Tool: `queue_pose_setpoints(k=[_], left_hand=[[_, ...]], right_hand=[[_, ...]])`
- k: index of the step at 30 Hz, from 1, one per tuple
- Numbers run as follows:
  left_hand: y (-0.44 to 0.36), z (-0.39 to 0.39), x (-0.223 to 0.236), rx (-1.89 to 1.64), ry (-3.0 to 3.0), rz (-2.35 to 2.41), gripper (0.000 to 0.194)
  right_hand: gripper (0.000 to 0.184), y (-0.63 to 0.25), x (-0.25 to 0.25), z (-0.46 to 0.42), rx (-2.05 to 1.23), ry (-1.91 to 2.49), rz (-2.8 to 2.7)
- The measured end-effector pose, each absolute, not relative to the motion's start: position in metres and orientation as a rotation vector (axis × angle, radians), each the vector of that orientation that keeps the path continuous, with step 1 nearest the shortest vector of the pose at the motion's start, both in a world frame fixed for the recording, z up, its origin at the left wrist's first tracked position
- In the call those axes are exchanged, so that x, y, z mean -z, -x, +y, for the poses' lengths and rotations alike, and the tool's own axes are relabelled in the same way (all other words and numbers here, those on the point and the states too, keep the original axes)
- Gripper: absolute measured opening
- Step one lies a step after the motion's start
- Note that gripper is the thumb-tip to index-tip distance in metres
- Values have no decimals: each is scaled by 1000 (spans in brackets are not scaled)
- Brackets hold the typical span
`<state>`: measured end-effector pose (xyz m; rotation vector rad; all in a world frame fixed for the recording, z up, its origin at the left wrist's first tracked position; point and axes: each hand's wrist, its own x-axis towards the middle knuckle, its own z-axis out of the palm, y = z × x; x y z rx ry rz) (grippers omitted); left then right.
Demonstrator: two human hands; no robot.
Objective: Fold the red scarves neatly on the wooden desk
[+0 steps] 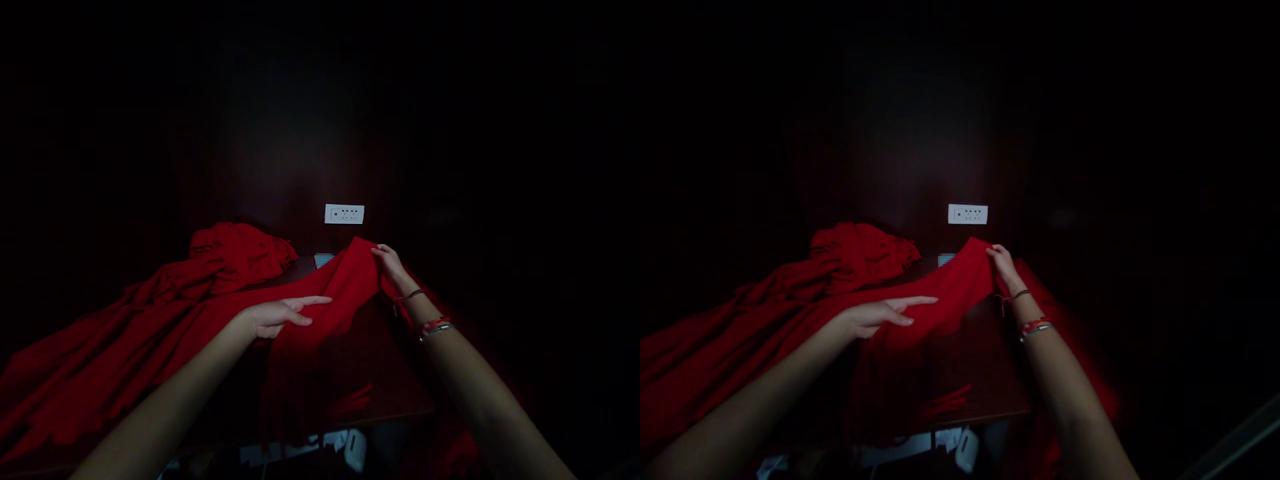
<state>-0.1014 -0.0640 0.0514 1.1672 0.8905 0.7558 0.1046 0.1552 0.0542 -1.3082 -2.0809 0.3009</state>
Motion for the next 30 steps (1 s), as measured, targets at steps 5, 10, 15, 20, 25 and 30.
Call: queue_pose_setpoints(k=[5,10,15,20,25,30], left_hand=[[114,-54,-41,-494,-1182,1187,61],[110,-66,-50,-503,-1220,898,45],[84,-84,-51,-477,-1255,545,58],[98,-72,-44,-384,-1286,751,70],[143,-58,-53,-158,-1386,1266,69],[131,-41,-37,-620,-1885,1593,55]], right_hand=[[21,-116,-40,164,-200,1481,-2281],[21,-115,-22,168,-191,1442,-2346],[28,-111,-32,166,-130,1199,-2280],[28,-102,-26,149,156,1444,-2494],[35,-90,-23,115,333,1496,-2425],[54,-84,-24,80,11,1577,-2619]])
